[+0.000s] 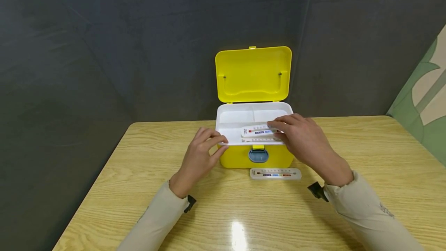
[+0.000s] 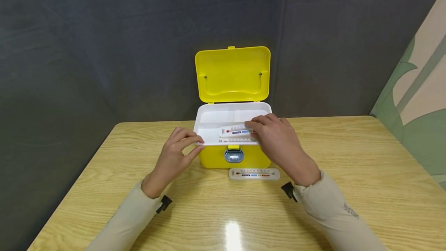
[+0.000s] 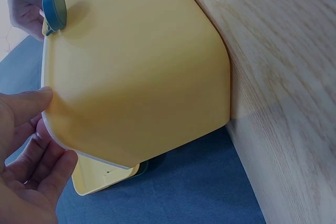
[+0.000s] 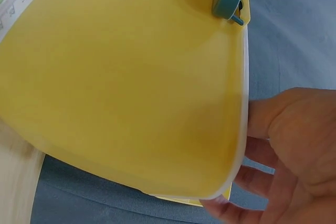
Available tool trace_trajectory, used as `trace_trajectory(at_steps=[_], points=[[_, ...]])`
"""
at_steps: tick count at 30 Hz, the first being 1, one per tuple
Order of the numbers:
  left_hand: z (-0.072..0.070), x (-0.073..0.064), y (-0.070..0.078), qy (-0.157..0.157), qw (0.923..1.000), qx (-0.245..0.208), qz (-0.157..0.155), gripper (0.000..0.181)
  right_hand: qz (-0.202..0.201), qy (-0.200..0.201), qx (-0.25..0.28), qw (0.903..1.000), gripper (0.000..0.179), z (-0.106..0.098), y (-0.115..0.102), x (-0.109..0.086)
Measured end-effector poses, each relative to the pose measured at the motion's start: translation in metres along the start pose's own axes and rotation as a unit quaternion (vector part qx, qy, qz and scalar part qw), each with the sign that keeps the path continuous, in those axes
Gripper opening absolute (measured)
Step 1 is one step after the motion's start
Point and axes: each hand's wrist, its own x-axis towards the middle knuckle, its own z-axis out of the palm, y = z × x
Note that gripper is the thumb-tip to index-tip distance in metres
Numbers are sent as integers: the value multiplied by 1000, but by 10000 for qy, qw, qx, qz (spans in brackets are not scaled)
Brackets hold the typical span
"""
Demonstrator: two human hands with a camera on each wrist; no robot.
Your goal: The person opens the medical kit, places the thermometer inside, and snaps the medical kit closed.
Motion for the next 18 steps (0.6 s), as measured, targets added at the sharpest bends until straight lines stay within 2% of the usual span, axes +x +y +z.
trace_trajectory(at_steps=[7,18], points=[[-2,-1,1,-38,10000,56,-71,7,-228,-183,89,9995,37,0,-1,2],[-2,0,1,2,10000,62,-54,8,-236,-381,210,9988,35,-2,0,5]])
